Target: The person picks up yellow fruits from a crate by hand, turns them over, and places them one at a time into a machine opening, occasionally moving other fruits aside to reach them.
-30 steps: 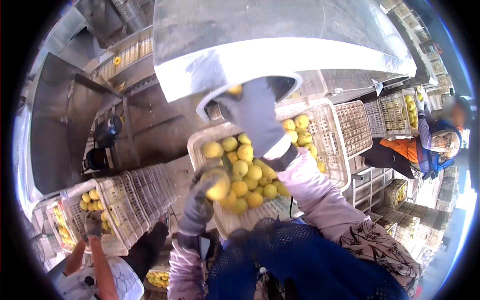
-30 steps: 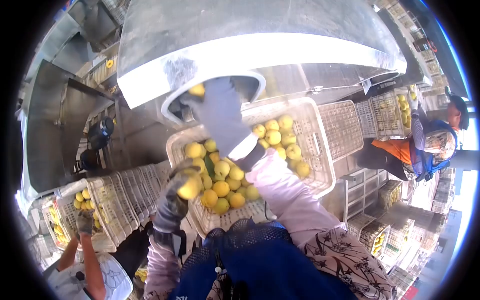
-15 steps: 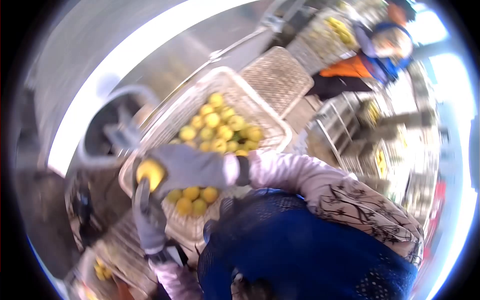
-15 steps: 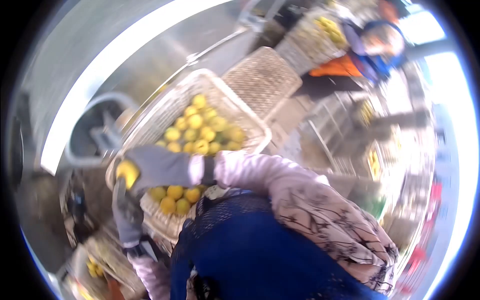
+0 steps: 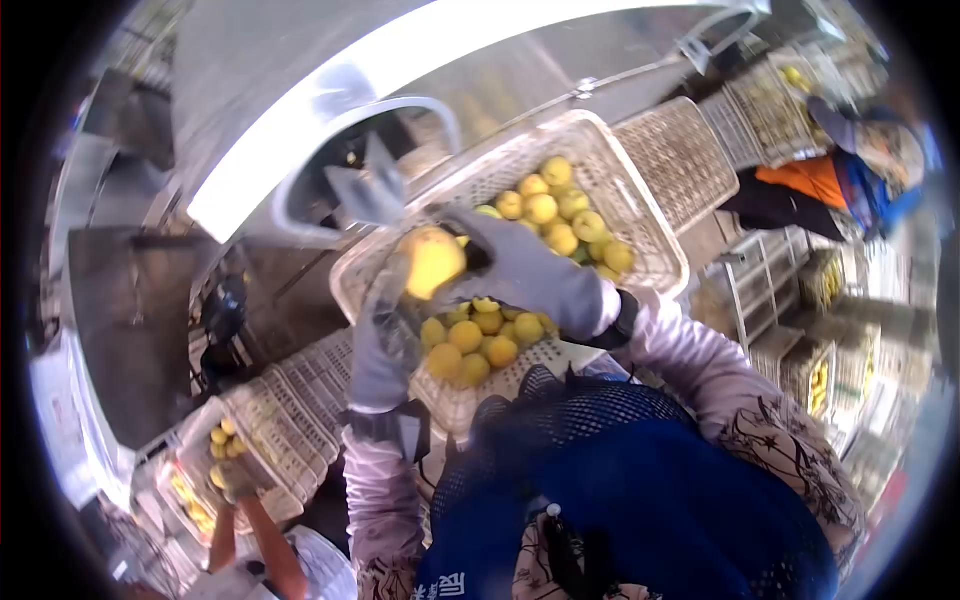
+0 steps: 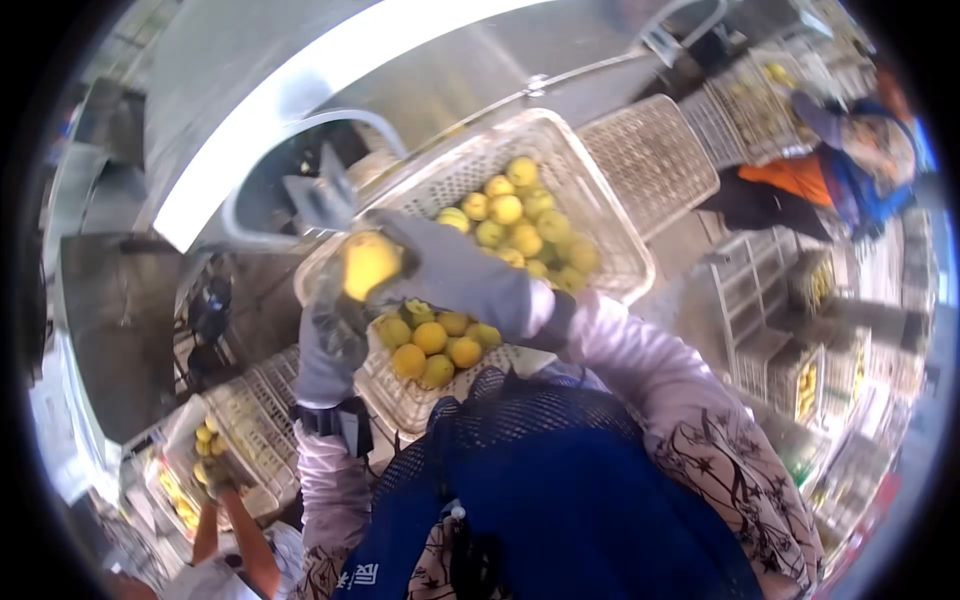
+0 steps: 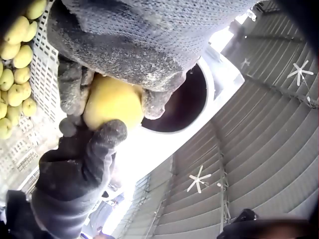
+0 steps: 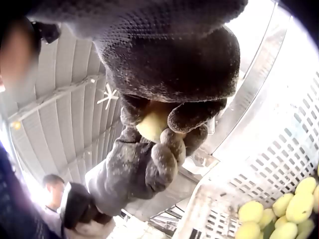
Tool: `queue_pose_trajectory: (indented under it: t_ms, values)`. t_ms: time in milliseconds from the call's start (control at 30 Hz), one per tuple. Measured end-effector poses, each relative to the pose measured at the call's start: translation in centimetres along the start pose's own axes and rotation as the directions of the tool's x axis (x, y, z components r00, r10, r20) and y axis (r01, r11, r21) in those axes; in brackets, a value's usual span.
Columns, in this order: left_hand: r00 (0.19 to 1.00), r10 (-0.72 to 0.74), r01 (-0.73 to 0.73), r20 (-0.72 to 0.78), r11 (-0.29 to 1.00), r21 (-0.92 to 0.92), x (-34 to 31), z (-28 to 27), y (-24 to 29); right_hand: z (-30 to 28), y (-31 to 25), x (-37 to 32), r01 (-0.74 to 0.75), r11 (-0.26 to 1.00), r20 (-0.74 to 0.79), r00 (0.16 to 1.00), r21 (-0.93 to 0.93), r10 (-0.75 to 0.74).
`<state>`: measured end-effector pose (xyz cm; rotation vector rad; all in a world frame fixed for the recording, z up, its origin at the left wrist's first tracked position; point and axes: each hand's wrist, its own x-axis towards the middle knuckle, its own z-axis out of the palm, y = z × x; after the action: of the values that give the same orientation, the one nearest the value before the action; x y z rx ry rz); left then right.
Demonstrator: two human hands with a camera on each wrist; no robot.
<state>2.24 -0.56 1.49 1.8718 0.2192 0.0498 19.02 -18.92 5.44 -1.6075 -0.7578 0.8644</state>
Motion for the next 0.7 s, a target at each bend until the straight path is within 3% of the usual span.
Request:
queue_pose_trajectory:
  t_ms: [33, 67, 100, 133, 167, 200, 300, 333, 367, 433, 467, 533, 633, 700]
  values:
    - [0.994, -0.035, -0.010, -0.108, 0.920, -0.392, 1.4, 1.2, 1.6, 0.6, -0.6, -0.5, -0.001, 0.998, -0.102, 0.995, -0.064, -0.006]
    - [0.959, -0.245, 0.070, -0.141, 0.688, -0.723, 2.3, 1.9, 2.4, 0.7, -0.3, -0.1, 0.049, 0.968, -0.117, 0.990, -0.245, -0.080]
    - [0.900, -0.428, 0.078, -0.077, 0.333, -0.940, 2.8, 2.3, 3.0, 1.3, -0.1, 0.3, 0.060, 0.966, -0.100, 0.991, -0.252, -0.088]
    - [0.900, -0.426, 0.063, -0.089, 0.331, -0.942, 3.2, 2.7, 3.8, 1.8, 0.2, 0.8, 0.133, 0.876, -0.085, 0.977, -0.464, -0.193]
    - [0.896, -0.415, 0.066, -0.157, 0.475, -0.878, 3.5, 3.0, 4.7, 2.4, 0.4, 1.2, 0.191, 0.736, -0.050, 0.955, -0.649, -0.291]
    - [0.892, -0.394, 0.072, -0.221, 0.607, -0.791, 3.7, 2.9, 5.0, 3.0, 0.5, 1.6, 0.172, 0.758, -0.080, 0.956, -0.629, -0.283]
    - [0.933, -0.277, -0.020, -0.229, 0.595, -0.804, 4.3, 2.5, 3.0, 3.5, 1.2, 3.2, 0.150, 0.788, -0.124, 0.953, -0.597, -0.275]
    - [0.873, -0.395, -0.058, -0.285, 0.497, -0.866, 4.1, 2.9, 3.0, 3.4, 1.0, 3.4, 0.148, 0.820, -0.124, 0.959, -0.553, -0.257]
    - [0.869, -0.397, -0.067, -0.294, 0.494, -0.867, 4.3, 3.1, 3.2, 3.5, 1.1, 3.6, 0.155, 0.817, -0.112, 0.960, -0.556, -0.258]
    - [0.805, -0.314, -0.232, -0.504, 0.615, -0.754, 4.8, 3.1, 3.4, 3.7, 1.0, 4.3, 0.155, 0.866, -0.158, 0.953, -0.476, -0.257]
    - [0.800, -0.313, -0.241, -0.512, 0.613, -0.752, 4.9, 2.7, 3.2, 4.0, 0.8, 4.6, 0.186, 0.854, -0.162, 0.941, -0.486, -0.297]
    - [0.891, -0.207, -0.147, -0.403, 0.710, -0.689, 4.9, 1.6, 2.6, 4.3, 0.7, 5.5, 0.175, 0.840, -0.172, 0.938, -0.513, -0.300]
    - [0.925, -0.197, -0.063, -0.325, 0.765, -0.641, 5.5, 0.2, 2.2, 3.8, 0.9, 7.3, 0.192, 0.787, -0.175, 0.919, -0.586, -0.354]
    - [0.889, -0.266, -0.085, -0.371, 0.702, -0.707, 4.6, 1.1, 3.0, 3.4, 2.2, 8.5, 0.174, 0.661, -0.169, 0.891, -0.729, -0.421]
